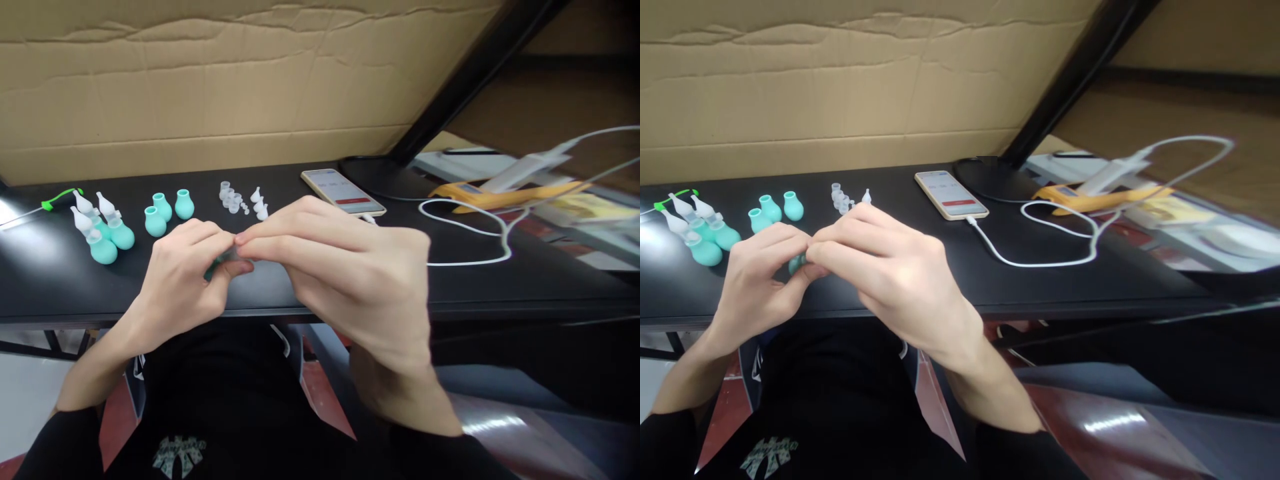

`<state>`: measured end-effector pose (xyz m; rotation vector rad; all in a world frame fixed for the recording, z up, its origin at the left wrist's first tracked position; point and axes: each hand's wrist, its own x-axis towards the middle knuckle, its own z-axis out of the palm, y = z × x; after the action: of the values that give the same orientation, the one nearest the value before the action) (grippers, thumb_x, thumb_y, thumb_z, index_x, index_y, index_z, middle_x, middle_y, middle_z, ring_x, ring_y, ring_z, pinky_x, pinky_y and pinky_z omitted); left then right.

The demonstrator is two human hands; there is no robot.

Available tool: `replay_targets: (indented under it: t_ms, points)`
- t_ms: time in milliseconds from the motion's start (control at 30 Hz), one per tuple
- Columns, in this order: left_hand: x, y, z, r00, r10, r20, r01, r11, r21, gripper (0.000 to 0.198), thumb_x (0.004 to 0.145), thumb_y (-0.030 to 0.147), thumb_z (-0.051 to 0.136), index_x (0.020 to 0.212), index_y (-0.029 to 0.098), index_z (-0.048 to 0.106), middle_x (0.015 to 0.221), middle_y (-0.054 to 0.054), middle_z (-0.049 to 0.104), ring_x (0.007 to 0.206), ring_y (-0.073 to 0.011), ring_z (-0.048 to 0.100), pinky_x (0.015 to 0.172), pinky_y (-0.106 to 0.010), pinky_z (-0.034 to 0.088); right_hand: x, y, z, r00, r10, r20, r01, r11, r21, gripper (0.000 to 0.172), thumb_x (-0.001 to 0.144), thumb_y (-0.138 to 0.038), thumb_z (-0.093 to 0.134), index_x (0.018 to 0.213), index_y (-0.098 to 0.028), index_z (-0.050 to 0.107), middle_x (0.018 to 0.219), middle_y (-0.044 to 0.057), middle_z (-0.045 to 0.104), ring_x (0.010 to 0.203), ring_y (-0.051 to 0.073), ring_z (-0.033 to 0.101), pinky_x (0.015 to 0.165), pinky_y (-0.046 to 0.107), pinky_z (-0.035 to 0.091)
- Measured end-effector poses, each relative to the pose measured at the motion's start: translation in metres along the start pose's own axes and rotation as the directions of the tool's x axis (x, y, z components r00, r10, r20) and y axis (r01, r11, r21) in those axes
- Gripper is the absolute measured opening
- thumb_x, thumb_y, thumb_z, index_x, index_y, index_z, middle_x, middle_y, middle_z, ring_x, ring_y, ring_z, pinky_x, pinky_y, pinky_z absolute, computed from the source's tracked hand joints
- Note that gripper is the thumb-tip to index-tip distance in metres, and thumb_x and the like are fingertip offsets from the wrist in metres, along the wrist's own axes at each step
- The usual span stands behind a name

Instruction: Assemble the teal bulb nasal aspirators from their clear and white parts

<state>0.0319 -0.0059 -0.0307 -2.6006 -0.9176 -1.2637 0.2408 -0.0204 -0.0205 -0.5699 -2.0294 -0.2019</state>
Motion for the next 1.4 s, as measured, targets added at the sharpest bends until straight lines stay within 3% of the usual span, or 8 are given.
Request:
replay_targets:
  t_ms: [200,333,567,733,900,1033,1233,1400]
  points:
    - [0.000,0.005,0.000,0.998,0.055,-0.039,-0.051,0.995,0.080,0.018,0.107,0.017,0.066,0.089,0.016,0.067,0.083,-0.001,0.067,0.078,-0.0165,0.055,0.072,-0.034,0.051,-0.001,-0.004,0.003,0.999,0.027,-0.039,-0.028,0.999,-0.023,0.032,0.106,0.002,0.059,0.100,-0.025,0.075,0.098,0.003,0.084,0.093,0.020,0.080,0.078,0.035,0.063]
    - [-0.001,0.008,0.002,0.993,0.087,-0.084,-0.069,0.977,0.201,0.022,0.105,0.013,0.063,0.085,0.018,0.064,0.079,-0.001,0.063,0.078,-0.0177,0.051,0.070,-0.034,0.049,-0.001,-0.006,0.005,0.995,0.066,-0.073,-0.072,0.994,-0.087,0.038,0.101,0.005,0.060,0.099,-0.029,0.077,0.091,-0.001,0.082,0.081,0.017,0.077,0.069,0.031,0.060]
    - [-0.002,0.007,0.006,0.979,0.154,-0.136,-0.092,0.920,0.381,0.020,0.101,0.006,0.060,0.084,0.018,0.064,0.079,-0.003,0.063,0.080,-0.0199,0.056,0.070,-0.036,0.049,0.001,-0.008,0.016,0.979,0.173,-0.105,-0.184,0.978,-0.101,0.034,0.099,0.003,0.061,0.094,-0.026,0.077,0.083,-0.001,0.078,0.071,0.014,0.073,0.064,0.028,0.056]
    - [-0.003,0.006,0.009,0.968,0.209,-0.140,-0.116,0.865,0.488,0.025,0.096,0.001,0.057,0.079,0.020,0.058,0.075,-0.001,0.055,0.078,-0.0207,0.057,0.068,-0.036,0.046,-0.001,-0.008,0.017,0.980,0.186,-0.068,-0.194,0.970,-0.145,0.029,0.100,-0.001,0.063,0.096,-0.026,0.076,0.080,-0.002,0.073,0.066,0.012,0.066,0.060,0.026,0.051]
    - [-0.003,0.006,0.011,0.958,0.261,-0.119,-0.156,0.823,0.547,0.031,0.099,0.001,0.054,0.076,0.021,0.055,0.074,-0.002,0.052,0.077,-0.0216,0.058,0.066,-0.039,0.042,-0.003,-0.001,0.019,0.976,0.212,-0.050,-0.215,0.973,-0.083,0.023,0.101,-0.007,0.065,0.096,-0.026,0.076,0.079,-0.001,0.072,0.066,0.014,0.065,0.060,0.027,0.051]
    - [-0.004,0.005,0.012,0.949,0.297,-0.102,-0.178,0.776,0.605,0.031,0.099,0.000,0.057,0.076,0.021,0.057,0.074,-0.002,0.054,0.079,-0.0212,0.059,0.068,-0.039,0.041,-0.003,0.004,0.018,0.971,0.238,-0.025,-0.239,0.969,-0.063,0.021,0.103,-0.010,0.065,0.095,-0.026,0.078,0.082,0.000,0.077,0.067,0.015,0.067,0.059,0.028,0.052]
    - [-0.005,0.003,0.013,0.948,0.295,-0.122,-0.202,0.850,0.486,0.022,0.099,-0.002,0.062,0.091,0.018,0.066,0.080,-0.003,0.061,0.095,-0.0249,0.063,0.077,-0.040,0.040,0.002,0.006,0.012,0.962,0.271,0.035,-0.273,0.961,0.051,0.027,0.102,-0.010,0.069,0.080,-0.025,0.073,0.079,-0.001,0.078,0.064,0.015,0.069,0.061,0.029,0.055]
    - [-0.001,0.007,0.016,0.909,0.400,-0.121,-0.231,0.723,0.651,0.017,0.099,-0.004,0.064,0.096,0.012,0.071,0.084,-0.007,0.070,0.092,-0.0255,0.067,0.077,-0.040,0.044,0.004,0.005,0.009,0.943,0.328,0.045,-0.332,0.936,0.115,0.023,0.097,-0.006,0.073,0.080,-0.021,0.073,0.077,-0.002,0.079,0.062,0.013,0.068,0.063,0.027,0.055]
